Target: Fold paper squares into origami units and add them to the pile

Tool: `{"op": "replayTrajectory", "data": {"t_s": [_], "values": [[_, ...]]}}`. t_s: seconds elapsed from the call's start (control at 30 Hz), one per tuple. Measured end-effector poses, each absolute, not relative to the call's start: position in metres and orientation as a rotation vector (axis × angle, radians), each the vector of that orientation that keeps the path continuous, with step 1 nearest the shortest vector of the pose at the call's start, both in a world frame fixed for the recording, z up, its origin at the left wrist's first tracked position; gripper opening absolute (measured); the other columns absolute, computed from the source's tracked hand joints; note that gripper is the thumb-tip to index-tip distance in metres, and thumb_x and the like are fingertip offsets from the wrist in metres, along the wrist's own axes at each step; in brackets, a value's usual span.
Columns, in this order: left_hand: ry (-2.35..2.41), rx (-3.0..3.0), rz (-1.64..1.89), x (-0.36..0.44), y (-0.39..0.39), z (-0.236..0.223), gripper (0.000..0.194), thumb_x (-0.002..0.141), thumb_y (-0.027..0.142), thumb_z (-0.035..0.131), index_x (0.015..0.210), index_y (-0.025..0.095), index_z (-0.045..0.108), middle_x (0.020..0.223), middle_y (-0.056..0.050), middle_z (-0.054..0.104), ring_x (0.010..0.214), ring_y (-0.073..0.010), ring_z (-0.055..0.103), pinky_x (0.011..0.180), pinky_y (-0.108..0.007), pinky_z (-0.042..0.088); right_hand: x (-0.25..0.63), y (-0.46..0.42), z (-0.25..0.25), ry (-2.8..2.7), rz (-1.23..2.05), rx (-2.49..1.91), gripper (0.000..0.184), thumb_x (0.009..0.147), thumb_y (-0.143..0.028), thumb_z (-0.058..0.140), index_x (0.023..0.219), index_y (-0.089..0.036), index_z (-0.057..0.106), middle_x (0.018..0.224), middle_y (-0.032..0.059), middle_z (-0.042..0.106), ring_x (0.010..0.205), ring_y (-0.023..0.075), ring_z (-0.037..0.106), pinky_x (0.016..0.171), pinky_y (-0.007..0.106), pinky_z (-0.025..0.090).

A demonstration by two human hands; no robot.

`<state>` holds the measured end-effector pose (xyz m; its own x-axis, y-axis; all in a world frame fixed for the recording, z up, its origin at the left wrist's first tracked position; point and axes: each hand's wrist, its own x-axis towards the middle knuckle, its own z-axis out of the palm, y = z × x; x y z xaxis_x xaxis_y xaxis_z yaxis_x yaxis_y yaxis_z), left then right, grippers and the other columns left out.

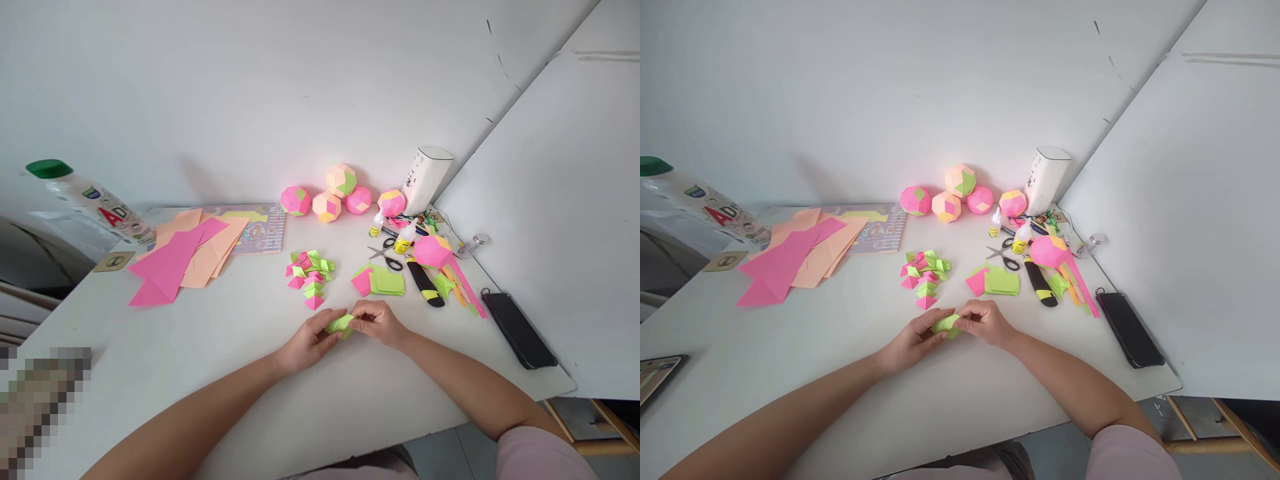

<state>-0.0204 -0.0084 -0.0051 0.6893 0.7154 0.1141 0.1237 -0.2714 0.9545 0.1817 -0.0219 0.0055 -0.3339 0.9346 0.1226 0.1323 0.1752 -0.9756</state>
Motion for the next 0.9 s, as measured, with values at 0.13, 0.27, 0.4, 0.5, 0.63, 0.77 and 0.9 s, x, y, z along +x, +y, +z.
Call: {"op": "replayTrajectory", "data": {"t_s": [0.13,0.27,0.4,0.5,0.63,0.77,0.9], "values": [[0.676,1.805,0.623,-0.02,-0.008,-0.001,0.038,0.088,0.033,0.043,0.122,0.019,0.049,0.091,-0.008,0.055,0.073,-0.0154,0.05,0.06,-0.025,0.043,0.181,-0.023,0.007,-1.637,1.222,-1.051,0.028,0.074,-0.041,0.064,0.065,-0.015,0.058,0.063,-0.0008,0.048,0.053,0.0093,0.04,0.047,0.023,0.032],[0.658,1.846,0.616,-0.02,-0.008,0.005,0.034,0.089,0.035,0.041,0.114,0.018,0.057,0.087,-0.007,0.06,0.076,-0.0164,0.052,0.064,-0.025,0.044,0.18,-0.023,0.006,-1.594,1.262,-1.073,0.027,0.071,-0.04,0.068,0.065,-0.015,0.058,0.061,-0.0014,0.049,0.052,0.0092,0.041,0.047,0.022,0.032],[0.662,1.86,0.632,-0.02,-0.008,0.006,0.036,0.087,0.039,0.042,0.108,0.016,0.06,0.08,-0.006,0.06,0.068,-0.0147,0.052,0.057,-0.023,0.042,0.181,-0.023,0.002,-1.505,1.327,-1.115,0.027,0.067,-0.038,0.072,0.072,-0.016,0.056,0.064,-0.0021,0.052,0.054,0.0094,0.044,0.048,0.021,0.036],[0.657,1.863,0.633,-0.019,-0.008,0.006,0.035,0.088,0.039,0.042,0.107,0.016,0.061,0.079,-0.006,0.06,0.068,-0.0146,0.052,0.056,-0.023,0.042,0.182,-0.023,0.001,-1.499,1.35,-1.12,0.026,0.068,-0.038,0.071,0.075,-0.016,0.058,0.067,-0.0011,0.054,0.056,0.01,0.047,0.05,0.022,0.038],[0.652,1.873,0.631,-0.019,-0.008,0.008,0.033,0.088,0.038,0.041,0.101,0.015,0.062,0.076,-0.005,0.058,0.065,-0.0137,0.05,0.055,-0.022,0.04,0.182,-0.022,0.004,-1.546,1.357,-1.097,0.023,0.071,-0.038,0.068,0.073,-0.016,0.061,0.064,-0.0006,0.054,0.054,0.0098,0.046,0.048,0.022,0.036],[0.636,1.889,0.64,-0.018,-0.008,0.011,0.033,0.088,0.038,0.041,0.095,0.015,0.063,0.072,-0.004,0.056,0.062,-0.0125,0.048,0.053,-0.022,0.039,0.181,-0.022,0.006,-1.555,1.34,-1.073,0.024,0.072,-0.038,0.068,0.072,-0.015,0.063,0.062,-0.0007,0.054,0.053,0.0095,0.045,0.047,0.022,0.035],[0.624,1.911,0.645,-0.018,-0.008,0.01,0.032,0.088,0.035,0.04,0.09,0.014,0.063,0.068,-0.003,0.054,0.06,-0.0119,0.046,0.054,-0.022,0.039,0.181,-0.022,0.007,-1.572,1.314,-1.058,0.026,0.072,-0.041,0.067,0.07,-0.015,0.063,0.062,-0.0004,0.055,0.052,0.0098,0.045,0.046,0.022,0.035]]}}
